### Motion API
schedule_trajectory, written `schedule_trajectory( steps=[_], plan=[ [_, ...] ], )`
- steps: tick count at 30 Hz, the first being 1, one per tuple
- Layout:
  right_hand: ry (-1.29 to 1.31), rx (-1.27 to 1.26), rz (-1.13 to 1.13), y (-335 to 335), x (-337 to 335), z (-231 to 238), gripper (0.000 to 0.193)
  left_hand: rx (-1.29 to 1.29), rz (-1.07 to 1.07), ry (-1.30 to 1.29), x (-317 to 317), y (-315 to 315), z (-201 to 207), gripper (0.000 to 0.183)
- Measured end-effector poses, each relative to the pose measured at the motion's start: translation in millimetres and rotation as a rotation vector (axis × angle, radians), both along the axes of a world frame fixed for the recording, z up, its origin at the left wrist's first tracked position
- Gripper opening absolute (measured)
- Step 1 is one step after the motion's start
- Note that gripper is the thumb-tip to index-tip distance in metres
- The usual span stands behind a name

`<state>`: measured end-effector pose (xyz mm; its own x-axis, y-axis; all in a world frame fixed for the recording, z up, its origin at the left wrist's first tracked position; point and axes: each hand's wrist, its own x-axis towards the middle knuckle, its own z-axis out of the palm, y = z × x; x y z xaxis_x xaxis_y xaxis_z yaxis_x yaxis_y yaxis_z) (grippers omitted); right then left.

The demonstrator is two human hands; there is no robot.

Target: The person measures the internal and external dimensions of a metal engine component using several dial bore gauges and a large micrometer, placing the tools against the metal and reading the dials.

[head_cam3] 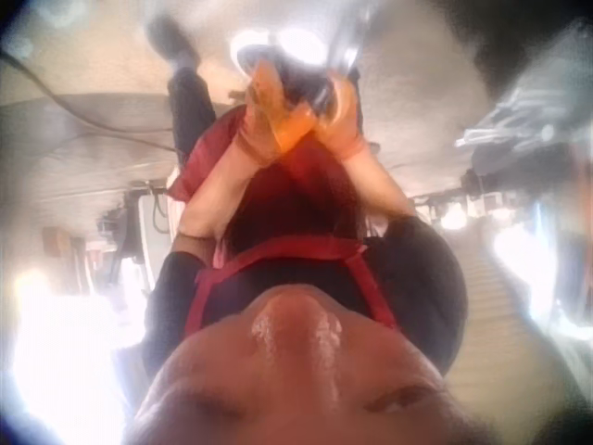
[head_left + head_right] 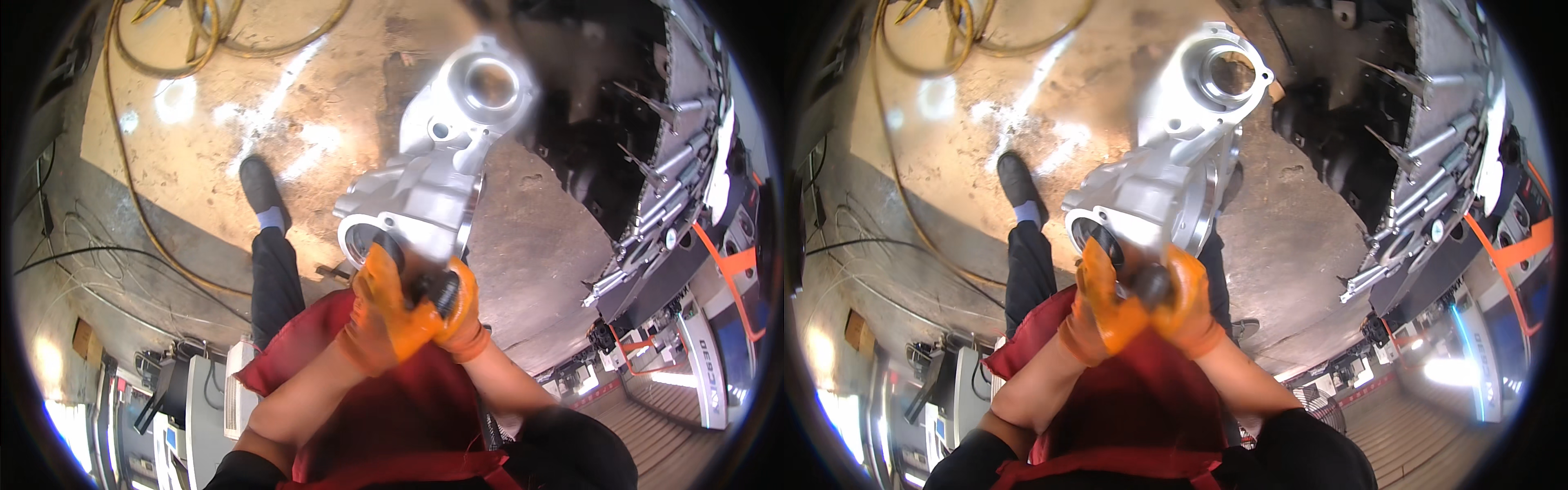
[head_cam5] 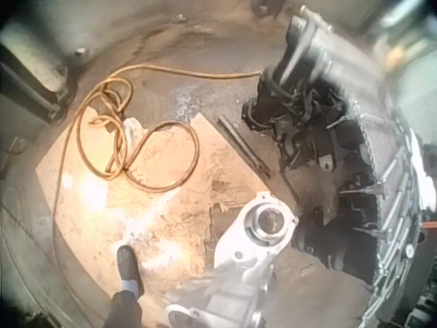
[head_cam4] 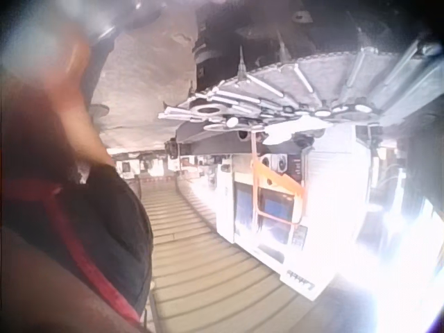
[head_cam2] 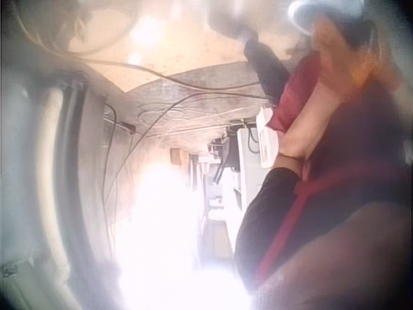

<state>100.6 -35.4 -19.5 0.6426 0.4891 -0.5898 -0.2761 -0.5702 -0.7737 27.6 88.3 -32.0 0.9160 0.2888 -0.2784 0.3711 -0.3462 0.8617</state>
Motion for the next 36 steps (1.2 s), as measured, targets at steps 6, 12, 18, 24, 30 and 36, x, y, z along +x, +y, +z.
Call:
schedule_trajectory(
  steps=[6,12,18,24,30,36],
  plan=[
    [-0.152,-0.005,-0.078,-41.5,1.7,12.7,0.016,0.092,-0.204,-0.12,43.0,-19.1,26.4,0.047],
    [-0.212,0.151,-0.383,-23.9,-17.3,34.6,0.033,-0.535,0.051,0.225,89.7,-20.6,94.1,0.047],
    [0.205,0.214,-0.489,9.8,-47.3,18.3,0.032,-0.113,-0.024,0.364,19.8,36.1,41.6,0.054],
    [0.018,0.063,-0.37,-82.4,18.0,75.2,0.042,0.477,-0.241,0.398,-37.3,106.2,-6.3,0.07],
    [-0.634,-0.338,-0.713,-237.3,190.3,119.2,0.04,0.869,-0.273,0.257,-69.7,74.5,-13.4,0.06],
    [-0.169,-0.686,-0.63,-286.8,310.1,98.6,0.054,0.879,-0.273,0.052,-63.1,80.5,-19.7,0.062]
  ],
)
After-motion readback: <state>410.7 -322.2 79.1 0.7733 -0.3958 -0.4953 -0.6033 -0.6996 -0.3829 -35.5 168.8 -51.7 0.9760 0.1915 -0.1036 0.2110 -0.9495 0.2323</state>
